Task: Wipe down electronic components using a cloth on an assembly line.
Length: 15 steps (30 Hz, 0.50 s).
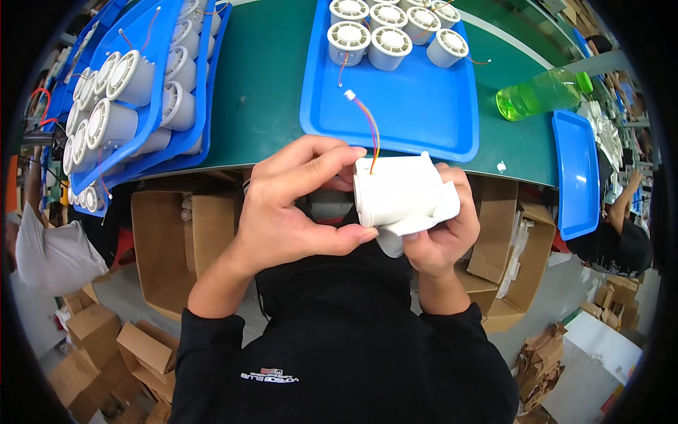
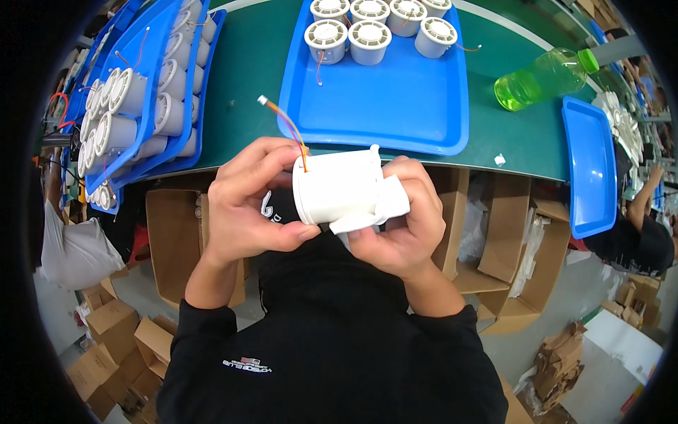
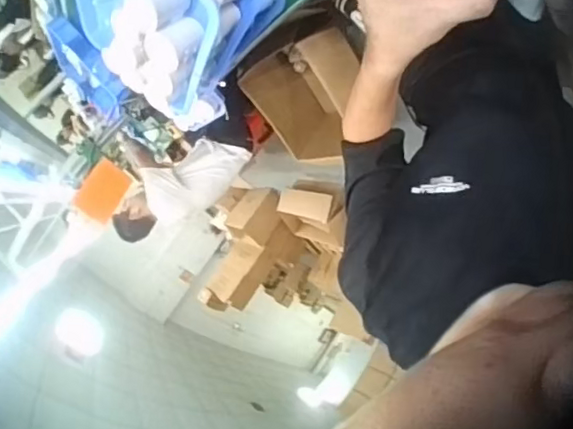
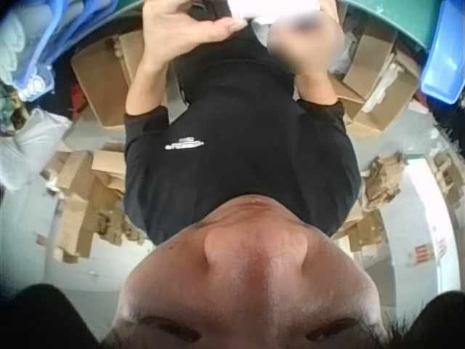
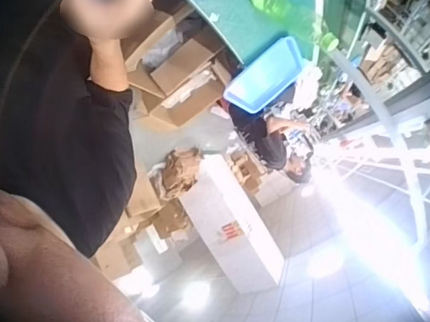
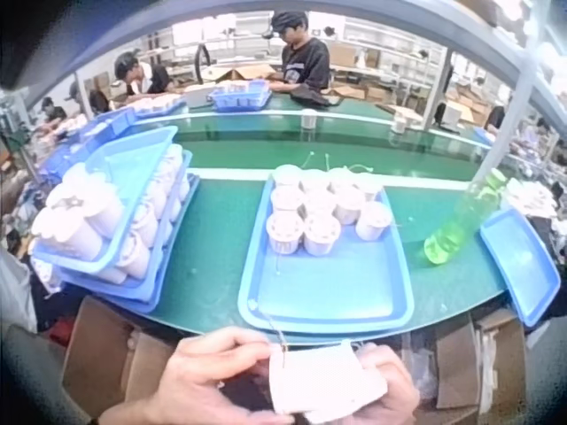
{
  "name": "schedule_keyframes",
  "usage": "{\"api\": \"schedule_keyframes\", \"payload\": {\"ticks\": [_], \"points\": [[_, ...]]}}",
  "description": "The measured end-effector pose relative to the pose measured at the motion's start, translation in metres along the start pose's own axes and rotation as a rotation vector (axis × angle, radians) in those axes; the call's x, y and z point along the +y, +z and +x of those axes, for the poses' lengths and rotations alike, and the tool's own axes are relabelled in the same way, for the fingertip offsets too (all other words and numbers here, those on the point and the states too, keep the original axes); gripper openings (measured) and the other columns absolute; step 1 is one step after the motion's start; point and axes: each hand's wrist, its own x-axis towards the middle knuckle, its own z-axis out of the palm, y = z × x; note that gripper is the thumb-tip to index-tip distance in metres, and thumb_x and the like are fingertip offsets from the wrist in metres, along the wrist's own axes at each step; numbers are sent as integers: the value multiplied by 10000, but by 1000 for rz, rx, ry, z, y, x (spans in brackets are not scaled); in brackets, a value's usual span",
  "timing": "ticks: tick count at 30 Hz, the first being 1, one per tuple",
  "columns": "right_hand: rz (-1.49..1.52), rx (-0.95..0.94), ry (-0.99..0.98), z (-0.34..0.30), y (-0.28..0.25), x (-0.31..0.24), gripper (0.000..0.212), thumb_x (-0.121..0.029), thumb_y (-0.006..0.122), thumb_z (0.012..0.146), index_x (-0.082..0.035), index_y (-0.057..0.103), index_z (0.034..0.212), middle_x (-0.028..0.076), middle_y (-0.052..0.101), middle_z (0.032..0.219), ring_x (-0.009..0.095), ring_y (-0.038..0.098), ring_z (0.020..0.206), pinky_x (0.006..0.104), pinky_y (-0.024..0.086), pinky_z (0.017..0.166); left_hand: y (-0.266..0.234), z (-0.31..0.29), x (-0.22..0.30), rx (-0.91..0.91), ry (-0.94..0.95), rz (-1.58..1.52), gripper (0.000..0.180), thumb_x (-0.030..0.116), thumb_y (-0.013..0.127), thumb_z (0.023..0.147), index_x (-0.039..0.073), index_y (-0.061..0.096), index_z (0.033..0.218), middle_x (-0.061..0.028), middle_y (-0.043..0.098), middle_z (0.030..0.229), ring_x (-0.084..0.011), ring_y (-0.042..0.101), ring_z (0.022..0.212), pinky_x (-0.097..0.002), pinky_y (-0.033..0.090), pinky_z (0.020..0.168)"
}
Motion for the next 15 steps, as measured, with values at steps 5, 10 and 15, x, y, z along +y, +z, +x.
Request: {"api": "schedule_keyframes", "payload": {"ticks": [5,10,15], "points": [[-45,51,72,7,5,-9,243,-97,716,724,28,568,870,106,583,843,153,537,675,256,425,564,6,-6,0,33,-12,19,635,61,857,589,-62,607,1159,-137,604,1063,-187,660,884,-299,581,805],[-8,17,163,7,7,-10,123,-43,632,804,38,574,876,101,589,805,148,531,656,253,416,566,10,-14,-4,126,-129,-133,603,12,824,614,-83,594,1163,-125,600,1059,-176,641,923,-304,583,823],[309,210,417,-3,8,-16,365,-230,514,949,77,525,1145,68,602,1009,98,545,866,241,448,769,7,-16,-4,177,-275,-306,564,-7,789,656,-92,585,1175,-104,595,1041,-155,610,928,-307,583,814]]}}
